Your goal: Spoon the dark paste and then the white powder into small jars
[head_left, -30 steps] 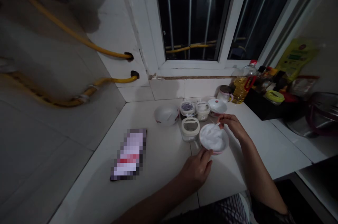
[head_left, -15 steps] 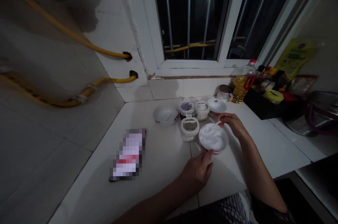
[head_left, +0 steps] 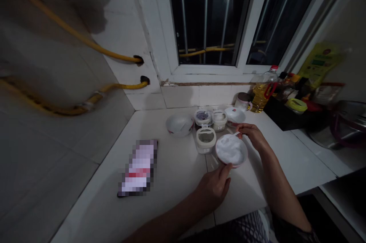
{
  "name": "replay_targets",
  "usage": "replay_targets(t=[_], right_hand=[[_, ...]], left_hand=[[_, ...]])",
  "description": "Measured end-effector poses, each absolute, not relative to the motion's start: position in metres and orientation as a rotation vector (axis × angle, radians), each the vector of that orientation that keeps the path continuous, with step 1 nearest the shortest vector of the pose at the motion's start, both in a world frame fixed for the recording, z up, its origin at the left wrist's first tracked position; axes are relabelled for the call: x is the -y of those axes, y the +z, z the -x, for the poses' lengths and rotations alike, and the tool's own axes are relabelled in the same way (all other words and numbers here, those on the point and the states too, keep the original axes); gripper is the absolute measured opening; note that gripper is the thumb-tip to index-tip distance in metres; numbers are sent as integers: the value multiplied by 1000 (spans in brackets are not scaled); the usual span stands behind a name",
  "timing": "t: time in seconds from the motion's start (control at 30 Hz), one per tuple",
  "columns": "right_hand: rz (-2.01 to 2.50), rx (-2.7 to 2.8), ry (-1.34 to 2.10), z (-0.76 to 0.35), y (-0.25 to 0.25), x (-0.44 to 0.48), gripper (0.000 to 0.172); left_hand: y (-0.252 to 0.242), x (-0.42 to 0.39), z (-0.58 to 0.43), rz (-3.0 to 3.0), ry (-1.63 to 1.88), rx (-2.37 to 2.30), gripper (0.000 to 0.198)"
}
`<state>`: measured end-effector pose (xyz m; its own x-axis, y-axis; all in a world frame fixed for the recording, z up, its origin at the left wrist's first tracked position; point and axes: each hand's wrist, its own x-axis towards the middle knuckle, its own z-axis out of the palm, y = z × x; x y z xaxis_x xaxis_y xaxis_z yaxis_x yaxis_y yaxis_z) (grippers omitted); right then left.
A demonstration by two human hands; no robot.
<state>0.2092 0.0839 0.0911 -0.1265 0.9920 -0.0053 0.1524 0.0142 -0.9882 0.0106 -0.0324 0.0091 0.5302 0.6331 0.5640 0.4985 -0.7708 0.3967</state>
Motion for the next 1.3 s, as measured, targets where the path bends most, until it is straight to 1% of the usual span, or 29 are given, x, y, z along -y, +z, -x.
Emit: replay_targets(t=[0.1, 0.2, 0.3, 0.57, 0.7, 0.97, 1.3], right_hand=[[1272, 1590, 1081, -209, 90, -81, 10], [1244, 1867, 923, -206, 89, -79, 16], [1196, 1953, 957, -204, 88, -79, 20], [1252, 1598, 1098, -217, 87, -85, 11], [1283, 1621, 1062, -215, 86, -85, 11], [1266, 1518, 1148, -211, 97, -80, 9], [1270, 1365, 1229, -206, 98, -81, 12]], left_hand=[[10, 32, -11, -2590, 1079, -969, 36], [12, 32, -11, -2586, 1059, -983, 36], [13, 32, -10, -2588, 1044, -990, 36], [11, 32, -9, -2588, 1048, -979, 37], [10, 31, -10, -2594, 1058, -962, 36], [7, 31, -10, -2603, 1040, -983, 38], [10, 30, -10, -2614, 1077, -960, 34]])
